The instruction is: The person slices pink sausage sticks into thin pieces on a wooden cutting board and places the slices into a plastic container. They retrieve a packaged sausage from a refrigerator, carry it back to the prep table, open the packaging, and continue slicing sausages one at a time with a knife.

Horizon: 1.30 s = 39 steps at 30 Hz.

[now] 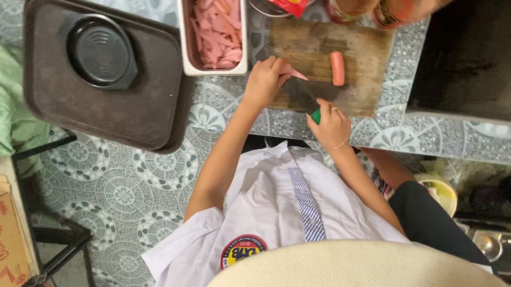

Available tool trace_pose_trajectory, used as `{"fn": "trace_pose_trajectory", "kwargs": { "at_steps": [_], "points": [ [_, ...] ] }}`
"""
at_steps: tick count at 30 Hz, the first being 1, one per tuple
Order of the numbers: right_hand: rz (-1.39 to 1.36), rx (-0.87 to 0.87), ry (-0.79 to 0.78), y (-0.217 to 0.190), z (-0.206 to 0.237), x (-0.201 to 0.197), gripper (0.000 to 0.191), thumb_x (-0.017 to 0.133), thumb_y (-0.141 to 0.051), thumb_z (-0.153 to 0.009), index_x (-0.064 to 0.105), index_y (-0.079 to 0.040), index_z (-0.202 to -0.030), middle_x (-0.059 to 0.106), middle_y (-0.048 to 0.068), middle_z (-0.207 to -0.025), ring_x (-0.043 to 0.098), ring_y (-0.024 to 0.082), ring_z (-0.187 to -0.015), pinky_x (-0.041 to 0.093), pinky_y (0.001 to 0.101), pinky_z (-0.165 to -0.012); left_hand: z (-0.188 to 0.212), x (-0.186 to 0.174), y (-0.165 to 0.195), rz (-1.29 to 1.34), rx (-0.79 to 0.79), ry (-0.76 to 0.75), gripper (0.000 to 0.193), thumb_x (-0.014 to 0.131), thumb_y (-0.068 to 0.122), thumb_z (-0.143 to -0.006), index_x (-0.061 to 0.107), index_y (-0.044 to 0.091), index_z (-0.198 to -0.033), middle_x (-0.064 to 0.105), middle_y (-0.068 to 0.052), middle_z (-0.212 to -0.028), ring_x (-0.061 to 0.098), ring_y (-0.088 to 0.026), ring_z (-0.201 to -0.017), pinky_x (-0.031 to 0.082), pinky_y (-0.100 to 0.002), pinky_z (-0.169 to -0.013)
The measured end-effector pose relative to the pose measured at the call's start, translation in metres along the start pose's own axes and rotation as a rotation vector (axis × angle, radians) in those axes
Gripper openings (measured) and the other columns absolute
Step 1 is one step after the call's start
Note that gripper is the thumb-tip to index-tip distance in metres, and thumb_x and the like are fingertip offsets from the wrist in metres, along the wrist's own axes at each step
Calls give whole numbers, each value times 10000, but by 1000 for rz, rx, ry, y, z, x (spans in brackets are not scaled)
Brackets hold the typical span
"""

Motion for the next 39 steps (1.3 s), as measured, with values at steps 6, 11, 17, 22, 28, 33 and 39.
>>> {"fn": "trace_pose_trajectory", "kwargs": {
  "at_steps": [6, 11, 17, 22, 28, 33, 39],
  "points": [
    [-27, -46, 6, -27, -17, 25, 476, 842, -294, -837, 638, -63, -1199, 720, 162, -1010, 712, 341, -920, 561, 453, -705, 3, -48, -26, 22, 46, 67, 259, 785, 169, -846, 636, 63, -1030, 617, -166, -997, 613, -398, -837, 476, -496, -711],
    [-27, -36, 24, -49, -23, 39, 488, 830, -284, -831, 626, -51, -1209, 723, 165, -1017, 714, 343, -931, 570, 442, -744, 7, -60, -51, -77, 44, -9, 217, 784, 187, -920, 612, 69, -978, 614, -140, -934, 633, -378, -875, 490, -501, -773],
    [50, 292, 0, -55, -12, 38, 451, 837, -307, -838, 659, -72, -1180, 721, 187, -837, 705, 390, -717, 543, 497, -612, -9, -90, -96, 23, -213, 202, 226, 754, 171, -959, 631, 39, -1096, 670, -165, -1065, 647, -390, -1002, 506, -480, -846],
    [-128, 503, 189, -38, 25, 27, 286, 742, -240, -965, 631, -45, -1143, 703, 203, -816, 703, 402, -738, 546, 495, -645, -19, -87, -94, -120, -89, 175, 355, 739, 122, -853, 653, 23, -1183, 662, -207, -1162, 624, -404, -1025, 493, -491, -865],
    [-502, 775, 249, -25, 60, 10, 142, 542, -129, -1066, 520, -11, -989, 680, 143, -713, 677, 300, -588, 534, 412, -547, -34, -4, -18, 62, 275, -135, 240, 675, 62, -847, 652, 40, -1085, 645, -172, -1261, 612, -386, -1165, 501, -452, -1017],
    [-613, 797, 195, -21, 72, -8, 136, 492, -88, -1060, 506, -4, -954, 644, 129, -652, 647, 232, -509, 517, 370, -475, -54, 61, 38, -121, 550, -326, 383, 603, 92, -801, 659, 87, -1180, 542, -85, -1451, 516, -327, -1307, 441, -481, -1019],
    [-292, 613, 70, -5, 73, -23, 136, 553, -70, -966, 524, 22, -1062, 646, 204, -647, 668, 388, -610, 520, 501, -585, -56, 91, 52, -391, 393, -535, 345, 586, 136, -904, 636, 153, -1245, 582, -66, -1342, 546, -323, -1289, 491, -468, -1005]
  ]
}}
Point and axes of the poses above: each hand's wrist, its own z-axis away from the middle knuckle, its own x-axis out of the palm, y = z × x, the point moved 1 cm from there along -z, towards the middle knuckle
